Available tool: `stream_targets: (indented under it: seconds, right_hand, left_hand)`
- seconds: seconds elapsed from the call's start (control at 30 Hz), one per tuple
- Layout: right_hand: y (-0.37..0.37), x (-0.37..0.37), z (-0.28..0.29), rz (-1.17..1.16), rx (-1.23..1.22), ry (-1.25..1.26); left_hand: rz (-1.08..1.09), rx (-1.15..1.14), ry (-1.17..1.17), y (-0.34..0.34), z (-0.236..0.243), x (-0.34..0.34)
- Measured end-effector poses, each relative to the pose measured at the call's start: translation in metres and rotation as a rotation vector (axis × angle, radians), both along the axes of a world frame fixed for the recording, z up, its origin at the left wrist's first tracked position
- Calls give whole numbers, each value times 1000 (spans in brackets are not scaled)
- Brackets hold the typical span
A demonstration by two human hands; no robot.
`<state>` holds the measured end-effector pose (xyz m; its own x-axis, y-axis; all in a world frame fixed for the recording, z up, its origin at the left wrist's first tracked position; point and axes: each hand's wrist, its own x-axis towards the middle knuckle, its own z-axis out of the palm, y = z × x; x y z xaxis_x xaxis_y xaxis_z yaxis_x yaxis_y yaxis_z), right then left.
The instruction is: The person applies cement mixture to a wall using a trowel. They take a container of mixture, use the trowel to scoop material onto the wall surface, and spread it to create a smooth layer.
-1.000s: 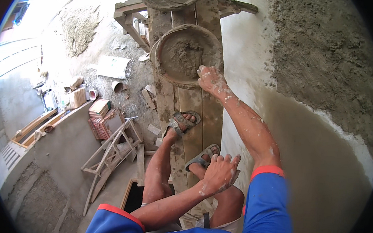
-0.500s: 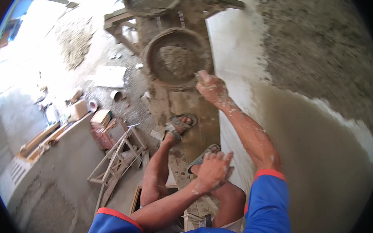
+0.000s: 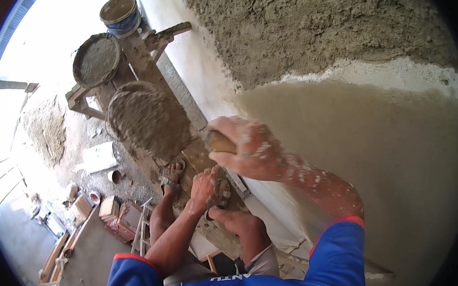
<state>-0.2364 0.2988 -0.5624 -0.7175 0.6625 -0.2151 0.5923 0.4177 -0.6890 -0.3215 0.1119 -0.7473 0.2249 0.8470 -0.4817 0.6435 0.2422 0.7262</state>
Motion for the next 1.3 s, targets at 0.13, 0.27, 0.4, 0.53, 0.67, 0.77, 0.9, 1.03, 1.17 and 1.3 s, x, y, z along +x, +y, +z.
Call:
stream_targets:
  seconds: [0.13,0.27,0.4,0.53,0.67,0.77,0.9,1.03,1.17,1.3]
  right_hand:
    - [17,58,19,-473,-594,-81]
    - [46,151,82,-851,167,-369]
    - [38,139,142,-918,343,-367]
    - [3,107,90,-484,138,-480]
    - [-33,77,-28,-190,-94,-470]
    - [-42,34,-114,21,4,-488]
    - [-10,-43,-192,161,290,-712]
    - [30,-112,-251,212,522,-686]
    - [37,-163,-301,251,565,-664]
    - [29,-190,-348,216,312,-523]
  left_hand:
    - [49,181,26,11,-2,11]
    - [13,136,56,27,18,9]
    - [16,-11,18,15,10,15]
    - [-8,-68,24,2,2,21]
    - [-6,-58,15,-16,-3,34]
    - [25,-104,26,-28,-3,37]
    - [84,-129,-71,-40,1,33]
    - [174,-122,-82,-45,3,27]
    - [238,-162,-99,-42,7,14]
    - [268,-183,-163,-29,15,-3]
